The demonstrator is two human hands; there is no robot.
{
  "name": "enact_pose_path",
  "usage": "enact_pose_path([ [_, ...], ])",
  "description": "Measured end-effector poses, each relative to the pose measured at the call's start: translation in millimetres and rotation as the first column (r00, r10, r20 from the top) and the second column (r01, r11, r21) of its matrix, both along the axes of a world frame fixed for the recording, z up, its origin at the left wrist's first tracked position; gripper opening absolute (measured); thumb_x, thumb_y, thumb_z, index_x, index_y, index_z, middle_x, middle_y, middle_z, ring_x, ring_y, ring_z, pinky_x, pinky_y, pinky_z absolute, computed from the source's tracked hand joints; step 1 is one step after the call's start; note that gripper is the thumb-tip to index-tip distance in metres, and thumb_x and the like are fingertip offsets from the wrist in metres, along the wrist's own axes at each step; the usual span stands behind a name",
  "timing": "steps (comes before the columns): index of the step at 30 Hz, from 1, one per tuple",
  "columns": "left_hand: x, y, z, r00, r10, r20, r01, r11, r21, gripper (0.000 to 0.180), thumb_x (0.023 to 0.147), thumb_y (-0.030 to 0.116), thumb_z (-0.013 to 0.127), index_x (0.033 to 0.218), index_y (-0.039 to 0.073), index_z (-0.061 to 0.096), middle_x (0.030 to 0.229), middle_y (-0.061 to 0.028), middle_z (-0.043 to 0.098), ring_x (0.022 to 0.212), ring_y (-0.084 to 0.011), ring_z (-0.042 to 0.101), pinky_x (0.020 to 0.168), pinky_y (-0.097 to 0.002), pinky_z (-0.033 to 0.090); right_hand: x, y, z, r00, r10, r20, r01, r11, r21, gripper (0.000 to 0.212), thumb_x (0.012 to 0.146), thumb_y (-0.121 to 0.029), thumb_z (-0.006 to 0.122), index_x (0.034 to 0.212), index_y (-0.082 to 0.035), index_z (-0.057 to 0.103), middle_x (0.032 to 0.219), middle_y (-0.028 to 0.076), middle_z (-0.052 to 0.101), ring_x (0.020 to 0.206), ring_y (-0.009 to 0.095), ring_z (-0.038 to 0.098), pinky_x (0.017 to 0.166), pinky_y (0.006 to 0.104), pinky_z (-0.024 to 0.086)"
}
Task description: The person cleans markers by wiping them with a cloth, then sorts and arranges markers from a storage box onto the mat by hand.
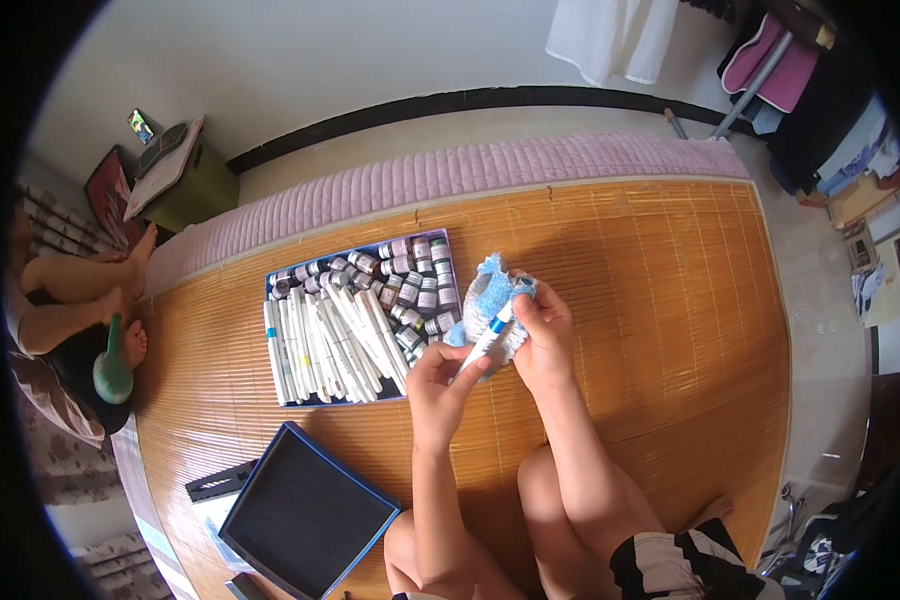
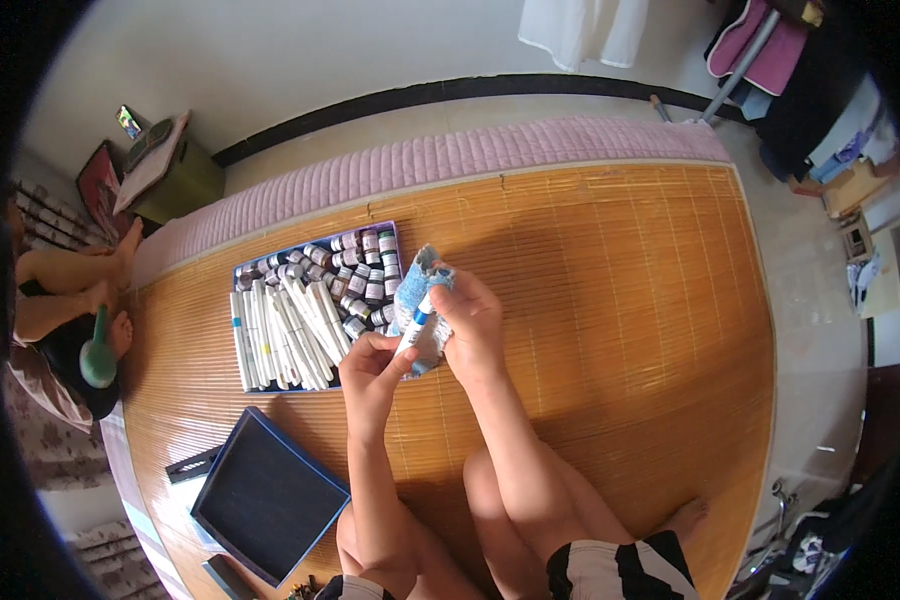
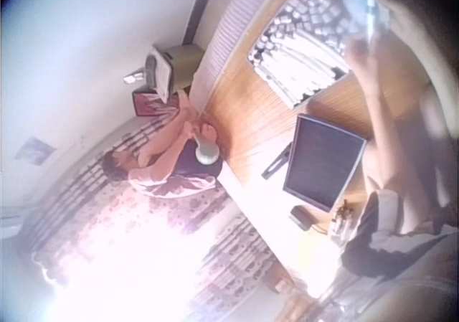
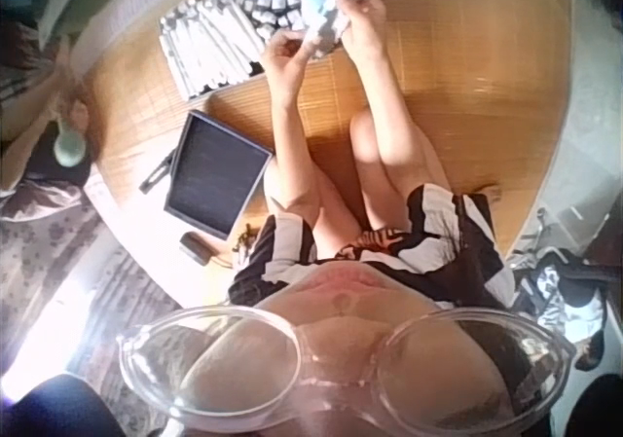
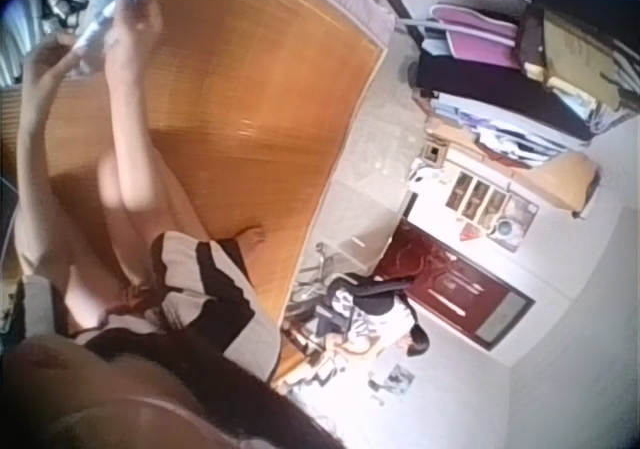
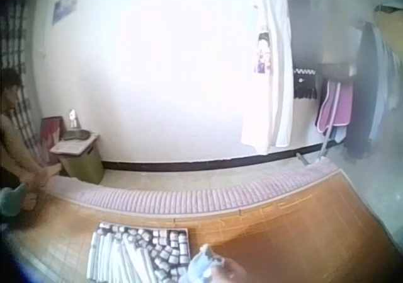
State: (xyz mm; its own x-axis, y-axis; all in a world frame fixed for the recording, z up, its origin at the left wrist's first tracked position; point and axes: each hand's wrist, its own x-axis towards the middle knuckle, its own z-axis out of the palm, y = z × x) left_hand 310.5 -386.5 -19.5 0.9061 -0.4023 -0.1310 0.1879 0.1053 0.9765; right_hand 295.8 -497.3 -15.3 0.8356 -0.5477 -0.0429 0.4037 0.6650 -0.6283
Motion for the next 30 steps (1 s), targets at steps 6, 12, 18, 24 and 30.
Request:
enact_pose_path([
  [6, -1.0, -2.1, 5.6, 0.997, -0.055, -0.060, 0.052, 0.997, -0.049, 0.008, 0.068, 0.005, 0.052, 0.071, 0.000, 0.047, 0.059, -0.0034, 0.049, 0.048, -0.0059, 0.042, 0.043, -0.0157, 0.033, 0.3, -3.3, 2.5, 0.993, 0.084, 0.077, -0.089, 0.994, 0.065, 0.033, 0.066, -0.014, 0.055, 0.092, 0.003, 0.043, 0.082, 0.010, 0.050, 0.073, 0.015, 0.049, 0.065, 0.0275, 0.040],
  [12, 2.1, 7.5, 8.1, 0.946, -0.212, -0.247, 0.165, 0.966, -0.200, 0.016, 0.075, 0.015, 0.044, 0.071, 0.000, 0.046, 0.053, -0.0024, 0.045, 0.042, -0.0048, 0.033, 0.039, -0.0157, 0.025, -0.1, 1.2, 0.8, 0.980, 0.127, 0.156, -0.146, 0.983, 0.114, 0.034, 0.067, -0.016, 0.055, 0.093, 0.002, 0.043, 0.083, 0.011, 0.050, 0.073, 0.017, 0.049, 0.063, 0.0279, 0.041],
  [18, -2.3, 5.5, 5.6, 0.969, -0.141, -0.203, 0.110, 0.982, -0.156, 0.013, 0.074, 0.014, 0.046, 0.068, 0.002, 0.045, 0.056, -0.0019, 0.045, 0.045, -0.0043, 0.035, 0.040, -0.0150, 0.027, -2.8, 4.1, 0.9, 0.980, 0.144, 0.138, -0.158, 0.983, 0.091, 0.035, 0.068, -0.019, 0.054, 0.093, 0.002, 0.043, 0.082, 0.010, 0.050, 0.072, 0.015, 0.050, 0.063, 0.0265, 0.041],
  [24, -8.2, -16.5, 5.0, 0.996, -0.060, -0.062, 0.053, 0.993, -0.107, 0.010, 0.067, 0.002, 0.054, 0.068, 0.001, 0.044, 0.062, -0.0014, 0.048, 0.058, -0.0058, 0.044, 0.052, -0.0168, 0.036, -5.9, -8.5, 2.8, 0.996, 0.050, 0.075, -0.059, 0.991, 0.124, 0.034, 0.069, -0.020, 0.052, 0.092, 0.003, 0.042, 0.081, 0.009, 0.050, 0.072, 0.015, 0.050, 0.062, 0.0263, 0.041],
  [30, 6.4, -6.4, -13.4, 0.996, 0.082, 0.046, -0.083, 0.996, 0.022, 0.016, 0.062, 0.005, 0.059, 0.068, 0.002, 0.044, 0.066, -0.0024, 0.049, 0.062, -0.0061, 0.045, 0.054, -0.0173, 0.037, 14.9, 4.3, 1.4, 0.999, 0.031, 0.030, -0.032, 0.999, 0.028, 0.033, 0.069, -0.018, 0.052, 0.093, 0.003, 0.041, 0.087, 0.009, 0.048, 0.079, 0.015, 0.047, 0.070, 0.0281, 0.038],
])
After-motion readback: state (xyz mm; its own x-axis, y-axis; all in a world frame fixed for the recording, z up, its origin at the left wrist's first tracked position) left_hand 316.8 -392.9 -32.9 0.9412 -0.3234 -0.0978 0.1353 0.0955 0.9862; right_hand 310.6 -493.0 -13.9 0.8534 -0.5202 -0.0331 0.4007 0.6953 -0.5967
